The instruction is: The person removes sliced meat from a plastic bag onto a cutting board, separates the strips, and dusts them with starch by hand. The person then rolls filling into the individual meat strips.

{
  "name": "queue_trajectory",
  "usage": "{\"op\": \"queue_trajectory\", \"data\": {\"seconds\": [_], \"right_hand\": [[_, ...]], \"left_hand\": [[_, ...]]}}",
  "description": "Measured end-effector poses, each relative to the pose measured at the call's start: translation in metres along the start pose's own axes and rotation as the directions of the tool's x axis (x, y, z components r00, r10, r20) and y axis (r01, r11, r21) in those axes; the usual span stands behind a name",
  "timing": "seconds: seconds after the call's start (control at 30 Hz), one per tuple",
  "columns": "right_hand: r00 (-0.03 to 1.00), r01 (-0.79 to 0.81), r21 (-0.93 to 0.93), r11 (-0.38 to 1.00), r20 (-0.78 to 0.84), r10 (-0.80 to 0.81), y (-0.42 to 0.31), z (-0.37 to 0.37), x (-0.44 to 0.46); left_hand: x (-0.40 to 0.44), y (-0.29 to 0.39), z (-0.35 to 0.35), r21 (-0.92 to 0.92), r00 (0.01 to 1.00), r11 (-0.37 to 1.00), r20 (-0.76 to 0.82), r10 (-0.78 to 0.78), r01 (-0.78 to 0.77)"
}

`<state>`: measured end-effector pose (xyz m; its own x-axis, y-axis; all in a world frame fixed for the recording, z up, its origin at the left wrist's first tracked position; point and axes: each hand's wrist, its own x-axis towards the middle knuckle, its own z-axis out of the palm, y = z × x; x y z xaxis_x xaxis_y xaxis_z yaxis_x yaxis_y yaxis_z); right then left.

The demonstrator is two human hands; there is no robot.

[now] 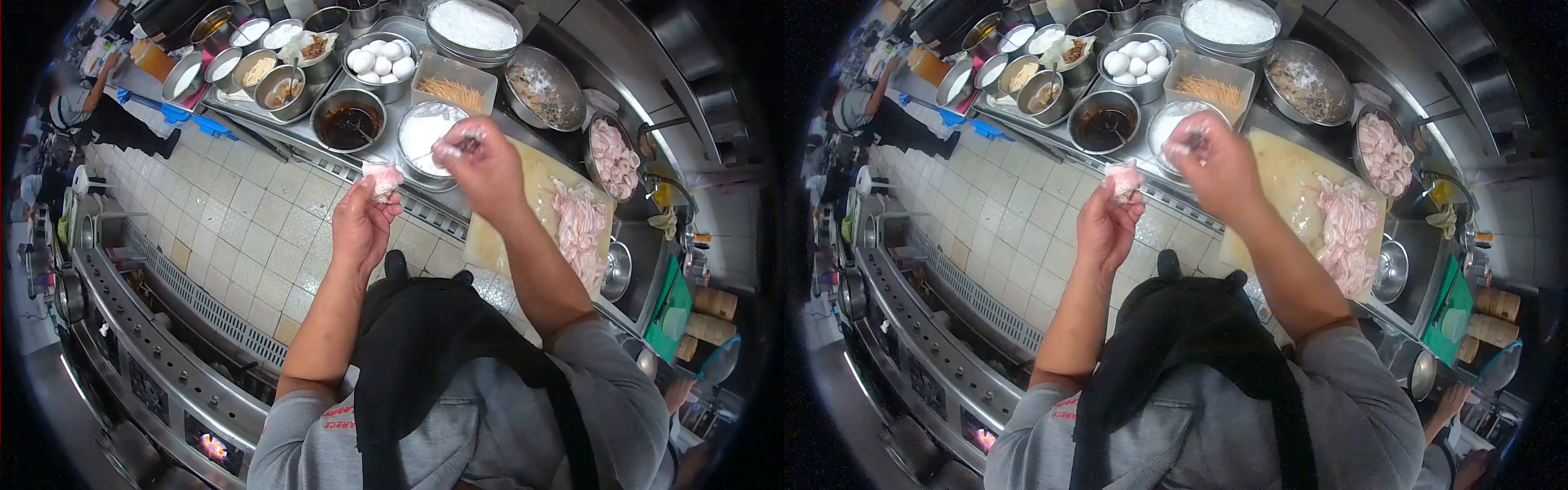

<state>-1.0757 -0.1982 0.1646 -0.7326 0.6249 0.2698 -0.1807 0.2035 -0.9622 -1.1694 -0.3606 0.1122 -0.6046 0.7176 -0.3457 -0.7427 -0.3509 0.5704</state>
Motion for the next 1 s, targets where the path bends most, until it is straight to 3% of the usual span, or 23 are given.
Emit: {"op": "queue_trajectory", "data": {"seconds": [0.2, 0.27, 0.57, 0.8, 0.87, 1.0], "right_hand": [[1.000, 0.023, -0.162, 0.987, -0.016, -0.026, -0.007, 0.005, -0.021], [0.988, 0.131, -0.284, 0.950, -0.037, -0.147, -0.004, 0.002, -0.022], [0.945, 0.308, -0.494, 0.813, 0.057, -0.323, -0.023, -0.007, -0.031], [0.964, 0.243, -0.554, 0.796, 0.044, -0.264, -0.020, -0.013, -0.039], [0.993, 0.109, -0.446, 0.888, 0.011, -0.117, -0.023, -0.016, -0.037], [0.998, 0.052, -0.377, 0.925, -0.007, -0.059, -0.015, -0.016, -0.042]], "left_hand": [[0.003, -0.006, 0.007, -0.019, 0.999, 0.999, 0.040, -0.027, 0.028], [0.002, -0.007, 0.010, -0.013, 0.998, 0.999, 0.050, -0.032, 0.033], [-0.001, -0.016, 0.019, 0.038, 0.992, 0.999, 0.121, -0.034, 0.030], [0.001, -0.022, 0.013, 0.088, 0.979, 0.996, 0.205, -0.020, 0.002], [0.000, -0.023, 0.014, 0.092, 0.972, 0.996, 0.236, -0.021, -0.001], [-0.001, -0.025, 0.013, 0.089, 0.959, 0.996, 0.283, -0.009, -0.016]]}}
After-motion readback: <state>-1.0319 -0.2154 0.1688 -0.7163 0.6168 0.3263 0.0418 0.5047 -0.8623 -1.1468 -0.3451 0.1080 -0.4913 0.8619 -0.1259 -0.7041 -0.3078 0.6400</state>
